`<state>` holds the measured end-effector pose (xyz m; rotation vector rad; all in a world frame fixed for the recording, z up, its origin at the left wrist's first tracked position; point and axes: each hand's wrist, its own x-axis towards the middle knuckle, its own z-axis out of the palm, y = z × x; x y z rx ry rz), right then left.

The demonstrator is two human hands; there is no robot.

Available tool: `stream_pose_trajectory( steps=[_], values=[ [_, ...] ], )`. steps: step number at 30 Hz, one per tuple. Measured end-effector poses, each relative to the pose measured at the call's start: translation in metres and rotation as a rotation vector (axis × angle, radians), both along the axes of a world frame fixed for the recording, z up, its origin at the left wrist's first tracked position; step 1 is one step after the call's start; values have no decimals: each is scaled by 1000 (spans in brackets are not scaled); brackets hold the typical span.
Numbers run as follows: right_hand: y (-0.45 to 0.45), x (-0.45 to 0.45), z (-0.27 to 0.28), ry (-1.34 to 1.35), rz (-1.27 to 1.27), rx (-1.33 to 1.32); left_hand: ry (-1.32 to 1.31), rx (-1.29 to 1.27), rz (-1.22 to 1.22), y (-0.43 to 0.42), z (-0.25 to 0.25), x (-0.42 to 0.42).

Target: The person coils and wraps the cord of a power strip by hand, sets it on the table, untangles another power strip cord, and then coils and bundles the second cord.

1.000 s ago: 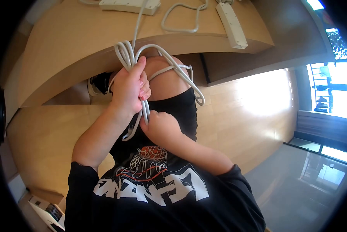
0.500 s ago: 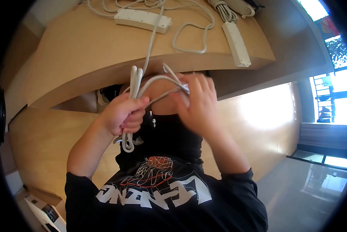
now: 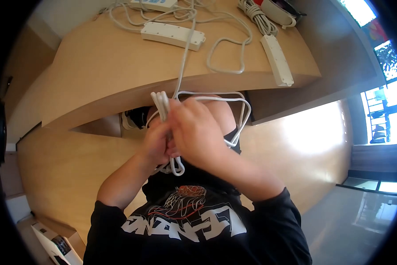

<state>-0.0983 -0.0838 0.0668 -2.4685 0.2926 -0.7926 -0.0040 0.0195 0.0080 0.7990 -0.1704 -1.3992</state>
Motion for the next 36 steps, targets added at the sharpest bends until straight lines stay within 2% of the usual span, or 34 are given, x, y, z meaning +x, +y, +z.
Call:
stream_pose_trajectory(
  steps=[6, 7, 8, 9, 10, 11, 14, 15, 16, 21, 24, 28, 30, 32, 34, 36],
  values=[
    [12, -16, 6, 11, 118, 14, -249, -174, -31, 9, -1, 3],
    [10, -19, 11, -32, 168, 36, -190, -306, -27, 12, -10, 3],
    [8, -21, 13, -75, 219, 57, -324, -361, -7, 16, -13, 5],
    [7, -27, 13, -102, 293, 197, -457, -416, 14, 19, -10, 7],
    [12, -29, 14, -125, 378, 487, -592, -472, 36, 19, -6, 8],
    [18, -30, 17, -147, 464, 770, -870, -588, -16, 12, -1, 12],
    [9, -32, 22, -115, 640, 773, -549, -367, -219, 34, 6, 13],
    [3, -30, 28, -108, 675, 603, -625, -418, -142, 32, 6, 8],
    [0, -28, 33, -101, 706, 433, -631, -421, -176, 33, 8, 8],
    [-1, -26, 42, -183, 642, 250, -735, -526, -236, 28, 23, 12],
    [0, -31, 47, -100, 624, 267, -799, -509, -266, 28, 32, 14],
    [5, -28, 51, -148, 585, 149, -911, -484, -245, 28, 37, 13],
    [4, -23, 55, -166, 612, 139, -858, -473, -211, 28, 37, 10],
    [9, -22, 59, -117, 533, 118, -780, -499, -222, 28, 37, 8],
    [11, -19, 62, -51, 523, 168, -676, -560, -271, 26, 39, 8],
    [7, -11, 61, 22, 601, 309, -806, -466, -231, 22, 23, -3]
  ],
)
